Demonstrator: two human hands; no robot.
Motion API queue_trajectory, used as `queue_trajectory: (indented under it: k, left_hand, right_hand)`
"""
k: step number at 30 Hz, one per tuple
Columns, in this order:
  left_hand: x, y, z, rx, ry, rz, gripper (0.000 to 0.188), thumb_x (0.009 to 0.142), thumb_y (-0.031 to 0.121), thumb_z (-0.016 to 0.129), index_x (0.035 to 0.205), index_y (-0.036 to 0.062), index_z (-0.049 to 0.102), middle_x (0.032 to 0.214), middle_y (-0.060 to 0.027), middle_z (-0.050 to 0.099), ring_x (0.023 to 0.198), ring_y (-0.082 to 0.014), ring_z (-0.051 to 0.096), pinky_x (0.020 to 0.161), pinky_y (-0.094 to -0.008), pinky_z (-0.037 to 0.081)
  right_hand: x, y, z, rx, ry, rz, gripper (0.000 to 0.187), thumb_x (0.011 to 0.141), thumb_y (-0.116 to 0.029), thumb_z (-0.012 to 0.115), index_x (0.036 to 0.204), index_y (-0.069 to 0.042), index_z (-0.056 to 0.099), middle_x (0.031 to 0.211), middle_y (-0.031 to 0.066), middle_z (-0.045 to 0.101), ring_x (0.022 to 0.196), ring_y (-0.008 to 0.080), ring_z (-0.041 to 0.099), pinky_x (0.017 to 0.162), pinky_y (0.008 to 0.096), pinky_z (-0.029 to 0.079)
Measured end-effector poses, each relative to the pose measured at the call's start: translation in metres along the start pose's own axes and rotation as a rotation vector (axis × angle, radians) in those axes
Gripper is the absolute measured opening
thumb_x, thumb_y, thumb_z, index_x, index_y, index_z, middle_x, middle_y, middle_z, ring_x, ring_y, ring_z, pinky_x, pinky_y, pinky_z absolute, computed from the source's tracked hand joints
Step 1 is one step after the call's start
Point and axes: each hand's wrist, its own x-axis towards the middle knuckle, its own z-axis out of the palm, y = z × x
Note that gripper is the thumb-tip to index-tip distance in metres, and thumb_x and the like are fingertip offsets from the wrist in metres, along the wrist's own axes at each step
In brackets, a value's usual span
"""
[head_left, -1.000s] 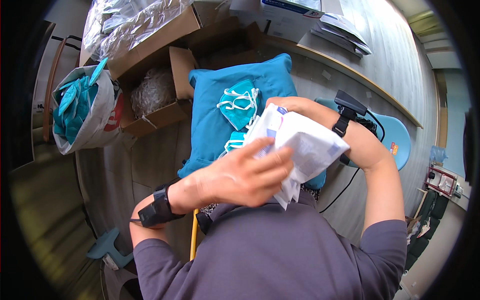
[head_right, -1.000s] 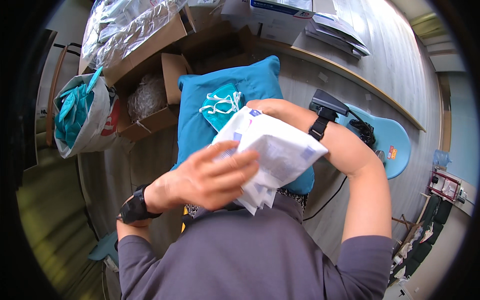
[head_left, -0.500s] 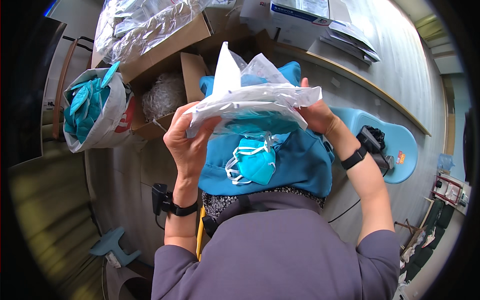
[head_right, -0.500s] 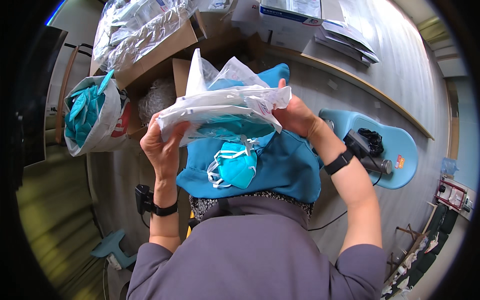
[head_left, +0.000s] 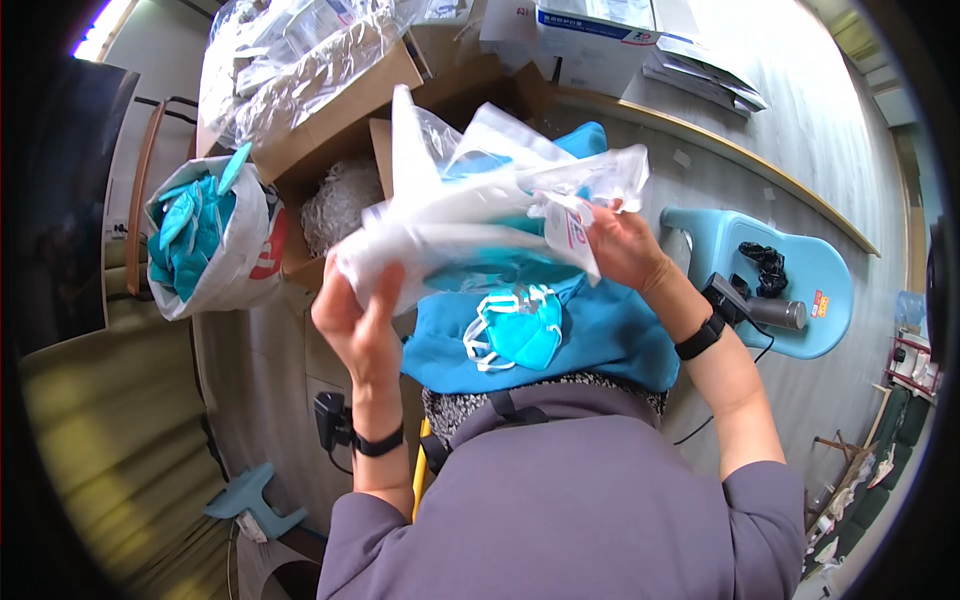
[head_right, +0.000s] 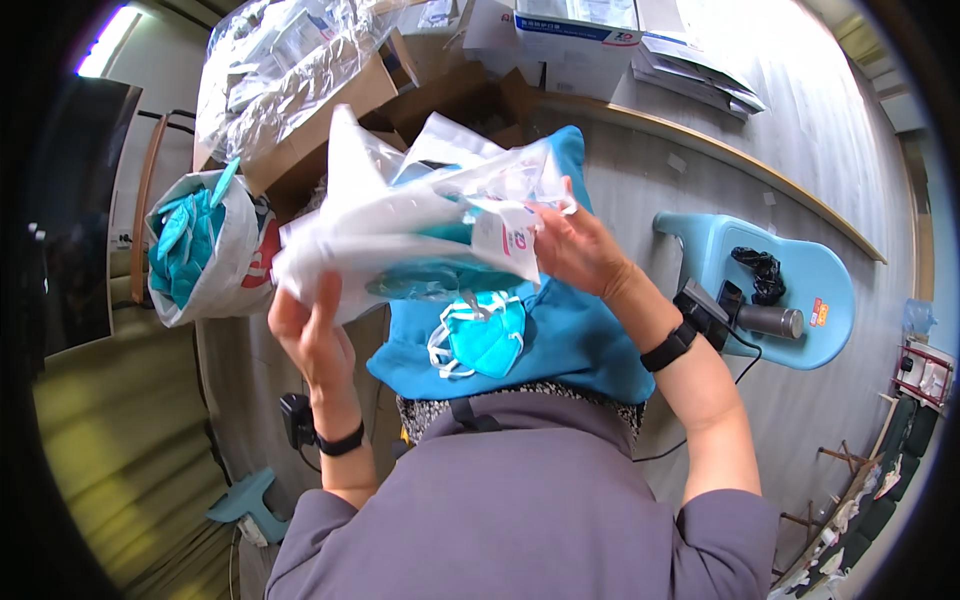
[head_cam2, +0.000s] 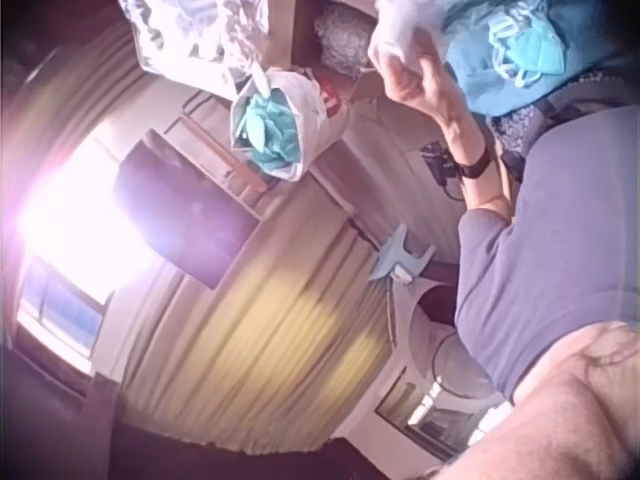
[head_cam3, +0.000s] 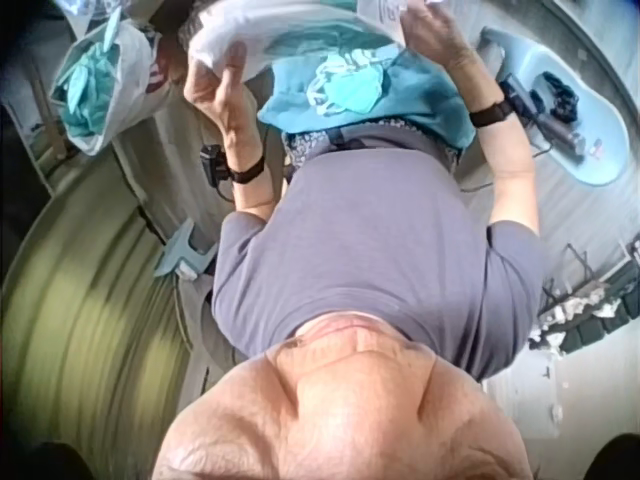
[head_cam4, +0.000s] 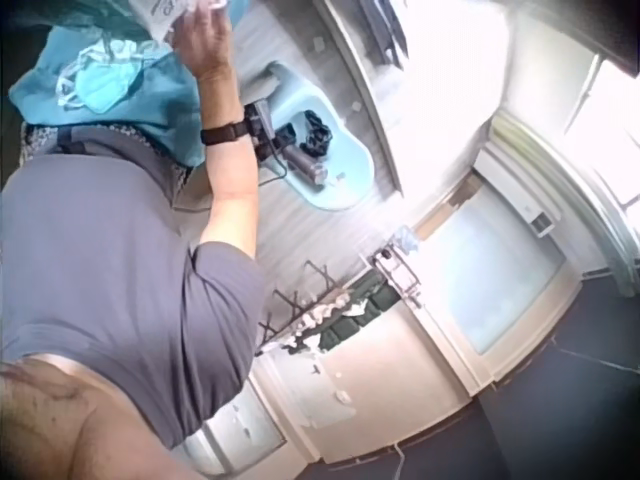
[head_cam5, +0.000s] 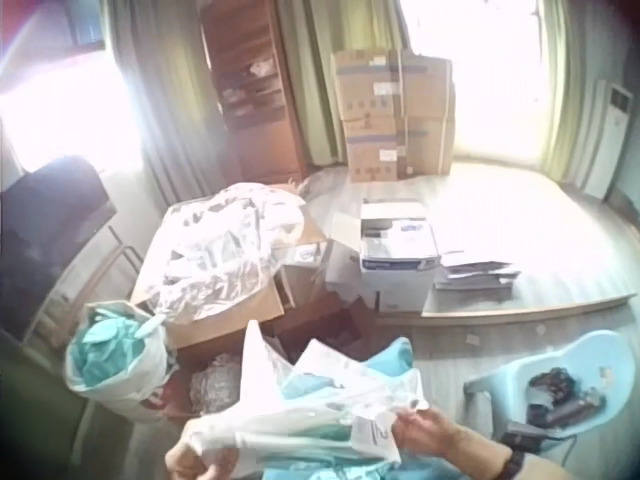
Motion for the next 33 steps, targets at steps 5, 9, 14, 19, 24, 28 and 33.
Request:
queue_trajectory:
  k: [5, 9, 14, 19, 24, 28, 33]
  left_hand:
    - [-0.005, -0.008, -0.002, -0.039, 0.08, -0.085, 0.03, 0.09, 0.006, 0.068, 0.118, -0.0046, 0.064, 0.108, -0.0093, 0.069, 0.101, -0.0176, 0.065, 0.092, -0.0323, 0.05]
    - [-0.004, -0.003, 0.008, -0.165, 0.173, -0.074, 0.028, 0.091, 0.007, 0.068, 0.117, -0.0033, 0.065, 0.108, -0.0096, 0.07, 0.095, -0.0172, 0.066, 0.089, -0.0304, 0.051]
    - [-0.01, -0.016, 0.007, -0.13, 0.128, -0.07, 0.029, 0.091, 0.009, 0.07, 0.118, -0.0011, 0.066, 0.108, -0.0081, 0.072, 0.098, -0.0159, 0.067, 0.09, -0.0297, 0.051]
    - [-0.011, -0.018, 0.01, -0.114, 0.123, -0.035, 0.027, 0.092, 0.009, 0.07, 0.117, -0.001, 0.066, 0.107, -0.0076, 0.072, 0.098, -0.0151, 0.066, 0.092, -0.0296, 0.049]
    - [-0.004, -0.013, 0.004, -0.2, 0.202, -0.043, 0.023, 0.092, 0.009, 0.071, 0.113, -0.0008, 0.067, 0.104, -0.0074, 0.072, 0.096, -0.0151, 0.066, 0.09, -0.0295, 0.05]
    - [0.006, -0.02, -0.02, -0.195, 0.252, -0.03, 0.025, 0.091, 0.012, 0.072, 0.112, -0.0012, 0.066, 0.104, -0.0093, 0.072, 0.096, -0.0175, 0.067, 0.089, -0.0311, 0.051]
    - [0.018, -0.026, -0.053, -0.346, 0.259, -0.129, 0.026, 0.096, 0.011, 0.065, 0.119, -0.0008, 0.063, 0.112, -0.0113, 0.069, 0.102, -0.0212, 0.067, 0.093, -0.0356, 0.053]
  right_hand:
    - [0.003, 0.006, 0.014, 0.112, -0.036, 0.052, 0.096, 0.087, -0.078, 0.044, 0.151, -0.007, 0.037, 0.146, 0.0107, 0.05, 0.133, 0.0254, 0.049, 0.111, 0.0467, 0.036]
    - [-0.007, 0.015, 0.02, 0.027, -0.129, -0.025, 0.098, 0.077, -0.06, 0.075, 0.149, -0.006, 0.038, 0.145, 0.0109, 0.05, 0.133, 0.024, 0.048, 0.114, 0.042, 0.035]
    - [-0.012, 0.018, 0.047, -0.494, 0.109, -0.176, 0.064, 0.076, -0.008, 0.082, 0.134, -0.003, 0.055, 0.119, 0.0041, 0.064, 0.108, 0.0139, 0.061, 0.097, 0.0306, 0.049]
    - [-0.003, 0.026, 0.046, -0.146, 0.03, -0.373, 0.031, 0.088, -0.004, 0.072, 0.119, -0.001, 0.069, 0.109, 0.0054, 0.072, 0.095, 0.0121, 0.066, 0.088, 0.0277, 0.053]
    - [0.002, 0.021, 0.029, -0.177, 0.262, -0.416, 0.01, 0.089, -0.005, 0.071, 0.1, -0.005, 0.07, 0.092, -0.0004, 0.07, 0.085, 0.0074, 0.063, 0.082, 0.0247, 0.05]
    - [-0.011, 0.005, 0.026, -0.4, 0.288, -0.334, 0.012, 0.091, -0.006, 0.07, 0.102, -0.003, 0.068, 0.09, -0.0015, 0.069, 0.083, 0.0051, 0.061, 0.077, 0.0218, 0.05]
    - [-0.02, -0.005, 0.025, -0.607, 0.315, -0.13, 0.018, 0.088, -0.007, 0.07, 0.104, -0.002, 0.065, 0.092, 0.0021, 0.068, 0.082, 0.0099, 0.063, 0.075, 0.0242, 0.051]
